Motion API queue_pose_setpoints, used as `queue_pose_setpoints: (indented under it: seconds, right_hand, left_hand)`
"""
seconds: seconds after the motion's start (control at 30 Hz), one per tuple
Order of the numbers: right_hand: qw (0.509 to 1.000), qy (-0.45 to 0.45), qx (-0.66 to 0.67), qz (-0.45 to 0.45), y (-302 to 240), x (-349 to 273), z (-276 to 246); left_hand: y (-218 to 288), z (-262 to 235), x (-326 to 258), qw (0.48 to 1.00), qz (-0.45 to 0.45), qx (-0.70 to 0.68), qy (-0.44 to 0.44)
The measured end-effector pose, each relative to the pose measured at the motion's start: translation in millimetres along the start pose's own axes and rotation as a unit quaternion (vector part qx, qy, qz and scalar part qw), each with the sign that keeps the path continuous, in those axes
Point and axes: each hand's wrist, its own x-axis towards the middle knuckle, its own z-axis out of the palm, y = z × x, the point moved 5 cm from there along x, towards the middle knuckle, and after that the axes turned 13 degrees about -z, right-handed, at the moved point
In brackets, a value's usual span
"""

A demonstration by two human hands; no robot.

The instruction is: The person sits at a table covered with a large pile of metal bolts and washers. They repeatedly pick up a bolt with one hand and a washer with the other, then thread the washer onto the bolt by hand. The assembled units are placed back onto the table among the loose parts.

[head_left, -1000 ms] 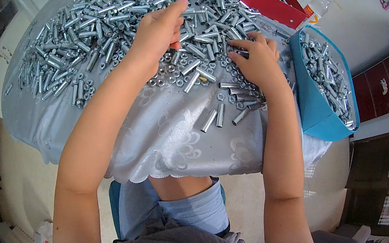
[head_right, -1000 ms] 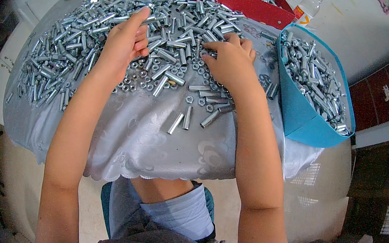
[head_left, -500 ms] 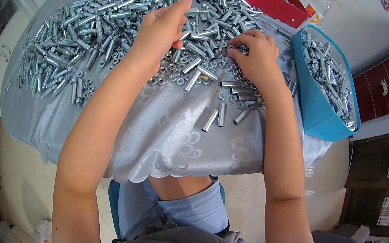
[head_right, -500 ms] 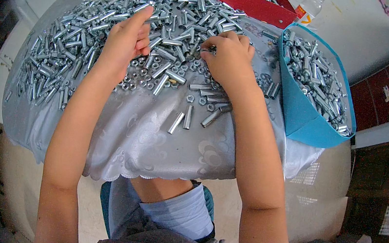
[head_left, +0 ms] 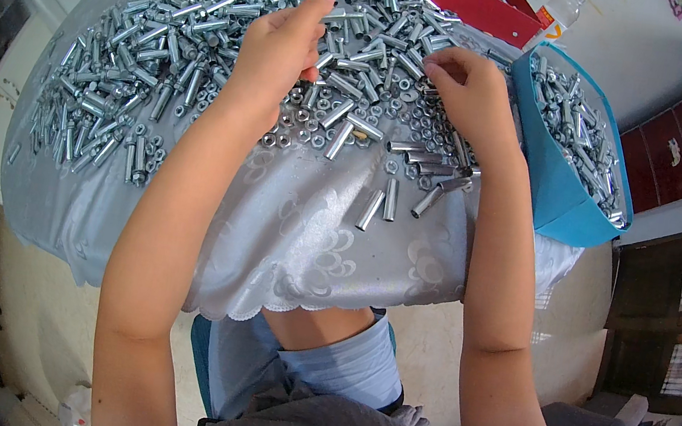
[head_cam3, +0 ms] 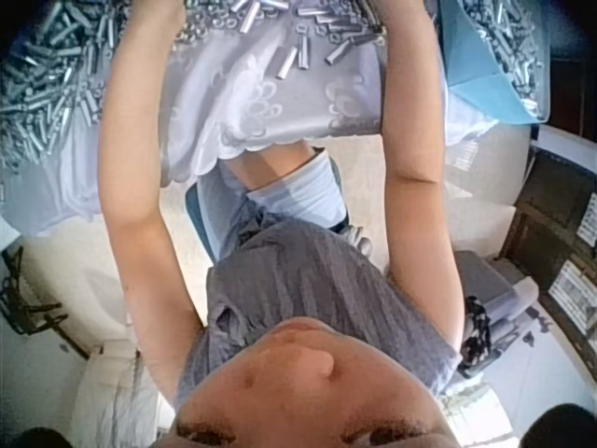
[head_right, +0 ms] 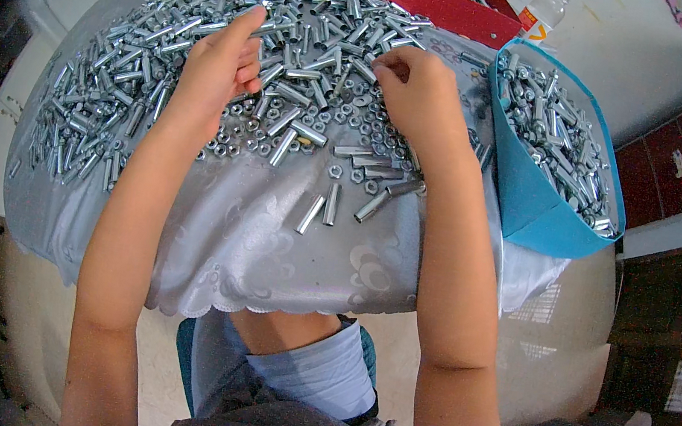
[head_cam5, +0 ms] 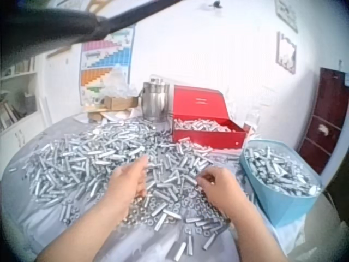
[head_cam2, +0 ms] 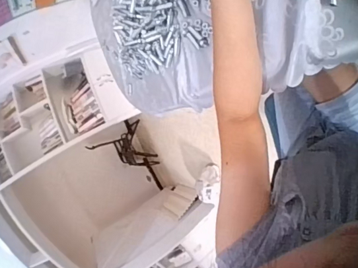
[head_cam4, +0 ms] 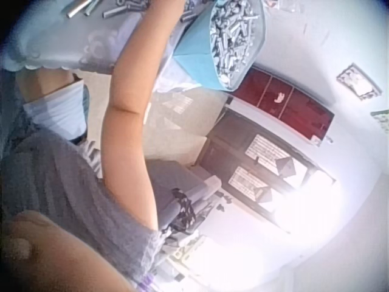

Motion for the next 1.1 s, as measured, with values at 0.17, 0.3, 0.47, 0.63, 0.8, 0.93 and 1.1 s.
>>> queue_pose_setpoints:
  seconds: [0.17,0.3,0.47,0.63,0.8,0.93,1.1]
  right_hand:
    - [0.999,-0.018,-0.042,-0.015,3,1,4]
    - [0.995,-0.076,-0.067,-0.008,6,-1,9]
    - [0.986,-0.125,-0.110,0.003,1,-6,0]
    - [0.980,-0.160,-0.117,-0.020,-2,-6,7]
    - [0.978,-0.157,-0.137,-0.030,0,-5,11]
    - [0.976,-0.153,-0.156,-0.012,1,-4,12]
    - [0.979,-0.147,-0.143,-0.013,7,-2,15]
  left_hand:
    - [1,2,-2,1.000,0.001,0.004,0.001]
    - [0,0,0,1.000,0.003,0.001,-0.007]
    - [2,2,-3,1.000,0.004,0.004,-0.008]
    - [2,2,-2,1.000,0.003,0.003,0.001]
    - [0,3,-2,1.000,-0.004,0.014,0.013]
    - [-1,3,-2,1.000,0.005,0.015,0.017]
    - [-6,-4,8,1.000,0.004,0.024,-0.002]
